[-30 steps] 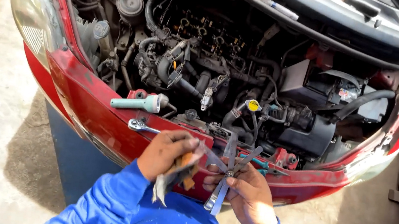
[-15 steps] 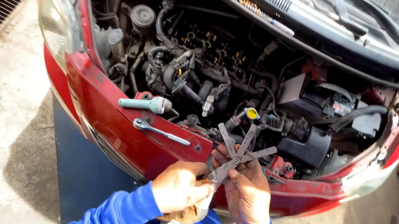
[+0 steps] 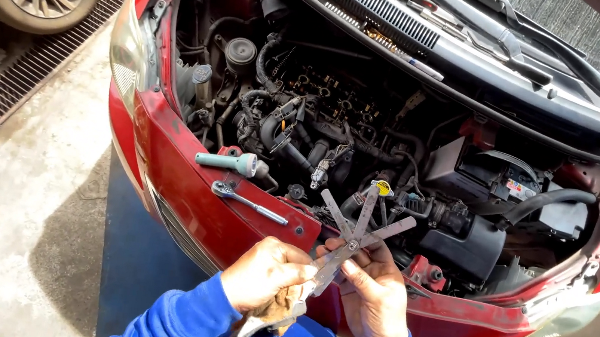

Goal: Check engine valve clearances using a feeler gauge and wipe the tool clean

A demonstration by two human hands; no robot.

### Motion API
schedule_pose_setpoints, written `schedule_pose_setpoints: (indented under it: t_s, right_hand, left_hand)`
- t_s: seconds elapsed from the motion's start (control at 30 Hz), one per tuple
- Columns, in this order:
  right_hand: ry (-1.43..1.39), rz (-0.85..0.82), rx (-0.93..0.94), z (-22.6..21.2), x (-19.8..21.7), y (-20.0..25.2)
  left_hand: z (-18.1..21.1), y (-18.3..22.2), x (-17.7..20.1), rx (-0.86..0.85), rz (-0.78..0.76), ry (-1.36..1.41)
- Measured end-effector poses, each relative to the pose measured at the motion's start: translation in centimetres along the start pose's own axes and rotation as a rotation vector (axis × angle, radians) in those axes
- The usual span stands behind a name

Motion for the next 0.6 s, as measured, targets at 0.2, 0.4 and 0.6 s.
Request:
schedule_pose_setpoints:
  t_s: [0.2,0.4,0.6]
  right_hand:
    - [-0.003,-0.047,-0.035,0.2,1.6,-0.4]
    - [-0.090,0.015,-0.097,-0.1,2.2,-0.7]
    - [-0.093,0.021,-0.131,-0.3,0.8,-0.2]
  left_hand:
    - [2.4,1.7,-1.3,-0.076,0.025,-0.301]
    - [2.5,2.6,-2.5,-0.128,-0.035,-0.265]
    - [3.2,2.5,-1.7,-0.012,0.163,-0.211]
Point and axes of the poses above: each hand's wrist, its own y-axis away from the middle knuckle, its own x-axis out of the back of the hand, z = x × y, the point moved 5 cm from there along -y, towards the middle knuckle, and after that the axes turned 13 degrees about z, right-handed, at the moved point
